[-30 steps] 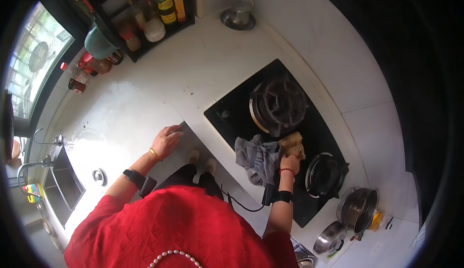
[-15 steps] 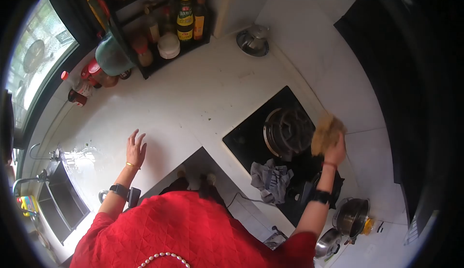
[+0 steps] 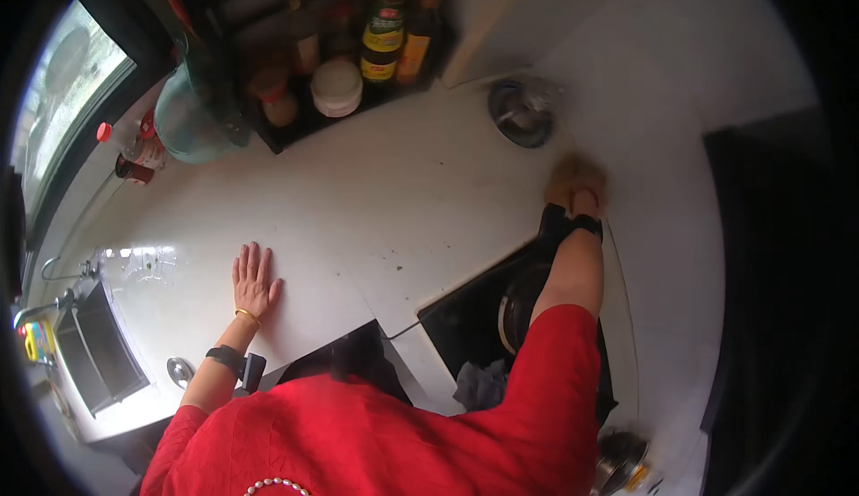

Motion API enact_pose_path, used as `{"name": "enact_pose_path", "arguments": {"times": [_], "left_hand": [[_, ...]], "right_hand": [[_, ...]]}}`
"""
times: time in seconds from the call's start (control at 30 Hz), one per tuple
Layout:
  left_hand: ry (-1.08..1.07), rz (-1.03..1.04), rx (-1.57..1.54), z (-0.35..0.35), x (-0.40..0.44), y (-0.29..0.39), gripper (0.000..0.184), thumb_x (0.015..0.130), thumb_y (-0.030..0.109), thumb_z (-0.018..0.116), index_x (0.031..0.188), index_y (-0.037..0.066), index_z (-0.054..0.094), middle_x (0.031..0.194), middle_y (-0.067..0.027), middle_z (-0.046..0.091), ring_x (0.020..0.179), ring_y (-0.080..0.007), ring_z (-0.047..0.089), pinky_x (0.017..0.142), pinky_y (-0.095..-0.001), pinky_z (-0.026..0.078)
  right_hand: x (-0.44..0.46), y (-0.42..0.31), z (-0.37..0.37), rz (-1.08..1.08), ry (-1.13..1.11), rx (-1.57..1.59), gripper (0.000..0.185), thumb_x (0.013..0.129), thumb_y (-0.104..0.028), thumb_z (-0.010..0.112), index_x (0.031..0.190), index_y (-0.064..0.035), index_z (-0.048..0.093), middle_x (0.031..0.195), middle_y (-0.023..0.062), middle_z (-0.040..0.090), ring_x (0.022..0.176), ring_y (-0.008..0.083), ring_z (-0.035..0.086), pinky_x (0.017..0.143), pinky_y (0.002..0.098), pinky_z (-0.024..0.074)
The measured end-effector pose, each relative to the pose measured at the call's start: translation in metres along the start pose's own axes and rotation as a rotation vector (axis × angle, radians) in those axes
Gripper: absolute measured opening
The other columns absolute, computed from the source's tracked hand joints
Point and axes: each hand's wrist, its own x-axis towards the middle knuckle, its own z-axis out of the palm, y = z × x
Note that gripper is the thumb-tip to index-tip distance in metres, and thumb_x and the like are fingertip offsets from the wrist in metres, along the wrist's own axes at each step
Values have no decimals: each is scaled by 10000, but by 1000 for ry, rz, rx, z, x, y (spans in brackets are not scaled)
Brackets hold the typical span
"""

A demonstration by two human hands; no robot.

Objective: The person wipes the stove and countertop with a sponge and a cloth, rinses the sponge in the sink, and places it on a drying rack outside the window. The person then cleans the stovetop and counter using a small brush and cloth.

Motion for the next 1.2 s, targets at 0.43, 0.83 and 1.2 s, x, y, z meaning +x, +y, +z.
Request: {"name": "enact_pose_path", "arguments": {"times": [0.43, 0.83, 1.2], "left_hand": [[-25, -21, 7, -4, 8, 7, 668, 742, 348, 517, 1331, 117, 304, 1415, -135, 182, 1319, -303, 111, 1064, -432, 78], [72, 18, -37, 1, -1, 2, 614, 790, 357, 488, 1329, 127, 307, 1412, -124, 195, 1317, -295, 120, 1061, -432, 81], [123, 32, -49, 5, -4, -3, 590, 822, 402, 446, 1333, 145, 303, 1407, -119, 209, 1315, -285, 136, 1061, -422, 99]], "right_hand": [[-45, -79, 64, -137, -101, -251, 511, 797, -283, 518, 1285, -196, 389, 1341, 58, 360, 1190, 275, 386, 934, 359, 355], [-280, -181, 110, -602, 360, 489, 326, 732, -182, 580, 1056, -150, 586, 1025, 102, 552, 870, 322, 510, 758, 422, 443], [-245, -66, 70, -458, 371, 834, 295, 801, -57, 458, 1083, -83, 539, 983, 140, 574, 912, 307, 544, 752, 419, 433]]}}
